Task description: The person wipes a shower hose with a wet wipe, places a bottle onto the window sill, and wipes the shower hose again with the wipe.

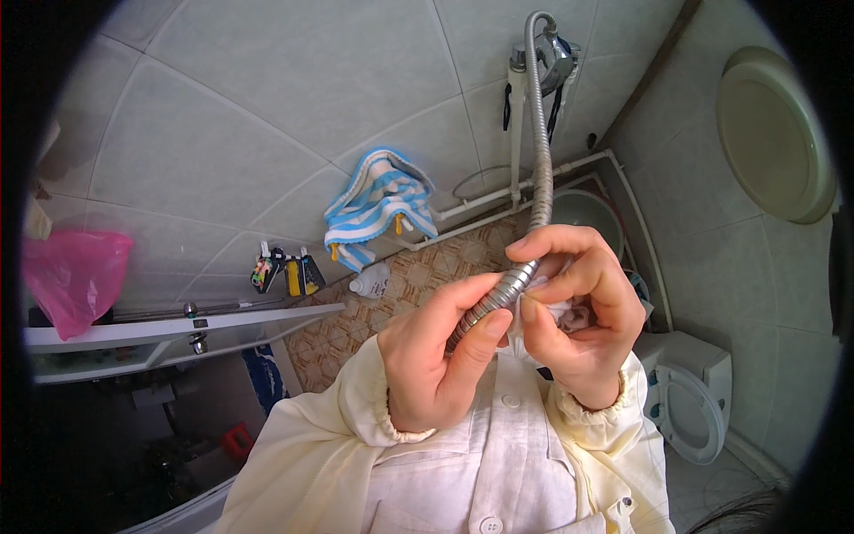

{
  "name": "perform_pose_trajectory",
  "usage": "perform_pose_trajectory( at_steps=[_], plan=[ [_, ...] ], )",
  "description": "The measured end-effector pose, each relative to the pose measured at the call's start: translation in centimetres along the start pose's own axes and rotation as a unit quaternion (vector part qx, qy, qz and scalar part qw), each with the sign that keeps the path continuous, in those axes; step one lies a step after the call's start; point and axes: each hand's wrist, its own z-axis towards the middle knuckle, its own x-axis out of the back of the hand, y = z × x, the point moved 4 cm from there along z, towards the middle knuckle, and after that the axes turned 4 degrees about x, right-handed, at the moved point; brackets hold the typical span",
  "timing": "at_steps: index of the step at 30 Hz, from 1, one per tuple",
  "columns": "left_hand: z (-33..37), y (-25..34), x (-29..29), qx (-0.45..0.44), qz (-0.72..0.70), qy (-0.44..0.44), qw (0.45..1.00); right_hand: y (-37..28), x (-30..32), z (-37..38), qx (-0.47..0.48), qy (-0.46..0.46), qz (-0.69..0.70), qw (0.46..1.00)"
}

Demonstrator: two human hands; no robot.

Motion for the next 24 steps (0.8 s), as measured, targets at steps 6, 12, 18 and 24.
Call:
perform_pose_trajectory(
  at_steps=[6, 12, 18, 24],
  plan=[
    [0.1, 0.1, -0.1, 0.049, -0.056, -0.028, 0.997, -0.1, 0.3, -0.2, -0.009, 0.010, 0.010, 1.000],
    [0.1, 0.1, -0.3, 0.016, -0.029, -0.003, 0.999, -0.6, 0.1, 0.5, -0.036, 0.018, 0.016, 0.999],
    [0.8, 1.1, -0.1, -0.108, 0.120, 0.015, 0.987, -0.5, 0.1, 0.4, -0.073, 0.037, 0.034, 0.996],
    [0.8, 0.8, 0.0, -0.106, 0.111, 0.002, 0.988, -0.6, 0.2, 0.4, -0.093, 0.021, 0.015, 0.995]
  ],
)
